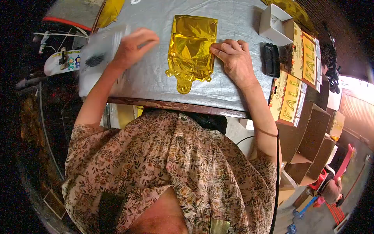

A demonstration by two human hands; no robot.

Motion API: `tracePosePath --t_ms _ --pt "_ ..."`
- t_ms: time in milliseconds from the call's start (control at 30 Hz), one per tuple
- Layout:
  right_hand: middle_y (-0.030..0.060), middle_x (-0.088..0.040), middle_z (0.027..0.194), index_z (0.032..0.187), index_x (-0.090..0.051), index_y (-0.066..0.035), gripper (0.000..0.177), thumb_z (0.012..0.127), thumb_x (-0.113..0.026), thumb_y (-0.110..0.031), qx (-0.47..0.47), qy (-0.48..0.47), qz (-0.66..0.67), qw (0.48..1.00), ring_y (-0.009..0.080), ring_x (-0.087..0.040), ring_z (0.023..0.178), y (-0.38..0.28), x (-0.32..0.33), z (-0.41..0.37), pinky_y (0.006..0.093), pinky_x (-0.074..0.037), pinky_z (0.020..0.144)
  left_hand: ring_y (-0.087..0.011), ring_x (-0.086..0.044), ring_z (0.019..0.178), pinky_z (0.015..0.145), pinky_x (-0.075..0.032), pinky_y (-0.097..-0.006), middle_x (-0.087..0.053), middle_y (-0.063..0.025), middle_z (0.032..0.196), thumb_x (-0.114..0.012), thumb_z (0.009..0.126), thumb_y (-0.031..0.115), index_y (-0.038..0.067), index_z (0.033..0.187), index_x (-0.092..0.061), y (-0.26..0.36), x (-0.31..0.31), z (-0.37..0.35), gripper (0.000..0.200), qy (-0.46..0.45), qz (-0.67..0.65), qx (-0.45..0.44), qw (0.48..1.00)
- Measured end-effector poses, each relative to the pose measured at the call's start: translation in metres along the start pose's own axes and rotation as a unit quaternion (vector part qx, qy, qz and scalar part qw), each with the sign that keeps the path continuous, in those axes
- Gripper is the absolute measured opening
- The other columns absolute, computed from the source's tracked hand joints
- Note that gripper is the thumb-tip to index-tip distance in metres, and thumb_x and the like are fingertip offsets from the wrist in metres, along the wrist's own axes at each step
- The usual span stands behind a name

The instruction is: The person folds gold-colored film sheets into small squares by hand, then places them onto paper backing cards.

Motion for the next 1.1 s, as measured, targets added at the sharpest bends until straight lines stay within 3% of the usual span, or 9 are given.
tracePosePath --t_ms 233,333,500,733,933,1000,1100 --pt "-0.0034 -0.075 0.123 0.119 -0.078 -0.013 0.041 0.082 -0.067 0.001 0.006 -0.005 0.010 1.000 0.0226 -0.065 0.114 0.000 0.002 0.001 0.0420 -0.045 0.102 -0.0283 -0.069 0.104 0.092 -0.055 -0.0381 -0.074 -0.0077 0.111 -0.074 0.091 0.002 0.006 0.118 -0.077 0.008 -0.028 0.000 0.027 -0.004 -0.020 -0.082 0.996" --pt "-0.0033 -0.074 0.124 0.120 -0.078 -0.013 0.042 0.082 -0.068 0.001 0.002 -0.011 0.006 1.000 0.0228 -0.065 0.115 0.000 0.003 0.000 0.0420 -0.045 0.102 -0.0255 -0.067 0.102 0.089 -0.056 -0.0373 -0.073 -0.0032 0.112 -0.073 0.091 0.006 0.009 0.112 -0.077 0.009 -0.034 0.006 0.021 0.028 -0.008 -0.108 0.994" --pt "-0.0032 -0.075 0.124 0.122 -0.078 -0.014 0.041 0.084 -0.068 0.000 -0.001 -0.009 0.004 1.000 0.0231 -0.065 0.114 -0.001 0.002 0.000 0.0419 -0.045 0.102 -0.0218 -0.067 0.110 0.096 -0.055 -0.0346 -0.072 0.0006 0.119 -0.070 0.084 0.003 0.013 0.117 -0.077 0.014 -0.036 0.008 0.035 -0.010 0.085 -0.164 0.983" --pt "-0.0034 -0.075 0.123 0.121 -0.078 -0.014 0.041 0.085 -0.067 0.001 -0.003 -0.007 0.014 1.000 0.0226 -0.065 0.112 0.000 0.003 0.000 0.0411 -0.044 0.102 -0.0216 -0.066 0.115 0.098 -0.055 -0.0336 -0.072 -0.0024 0.120 -0.067 0.087 0.005 0.009 0.121 -0.075 0.017 -0.024 0.014 0.035 -0.060 0.116 -0.216 0.968" --pt "-0.0031 -0.075 0.118 0.120 -0.078 -0.013 0.039 0.085 -0.070 0.001 0.005 -0.004 0.007 1.000 0.0209 -0.065 0.108 -0.002 0.004 0.003 0.0409 -0.043 0.101 -0.0216 -0.068 0.111 0.096 -0.055 -0.0329 -0.073 -0.0068 0.115 -0.065 0.087 0.010 0.003 0.110 -0.072 0.036 -0.013 0.030 0.025 -0.141 0.237 -0.332 0.902" --pt "-0.0023 -0.075 0.116 0.120 -0.077 -0.014 0.039 0.085 -0.072 0.001 0.007 0.002 0.012 1.000 0.0213 -0.066 0.108 -0.003 0.005 0.003 0.0409 -0.043 0.101 -0.0215 -0.070 0.101 0.089 -0.057 -0.0333 -0.073 -0.0069 0.104 -0.067 0.085 0.011 0.004 0.098 -0.071 0.044 -0.017 0.033 0.015 -0.210 0.327 -0.357 0.850" --pt "-0.0016 -0.075 0.116 0.121 -0.077 -0.014 0.039 0.085 -0.072 0.001 0.002 0.006 0.010 1.000 0.0219 -0.066 0.109 -0.004 0.006 0.003 0.0410 -0.042 0.102 -0.0218 -0.071 0.091 0.081 -0.059 -0.0343 -0.071 -0.0066 0.094 -0.068 0.085 0.012 0.005 0.091 -0.069 0.049 -0.024 0.036 0.010 -0.230 0.330 -0.381 0.833"
Point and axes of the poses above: each hand's wrist, its own z-axis towards the middle knuckle, its own x-axis out of the back of the hand, y = z × x, the point moved 2 cm from there along z, towards the middle knuckle
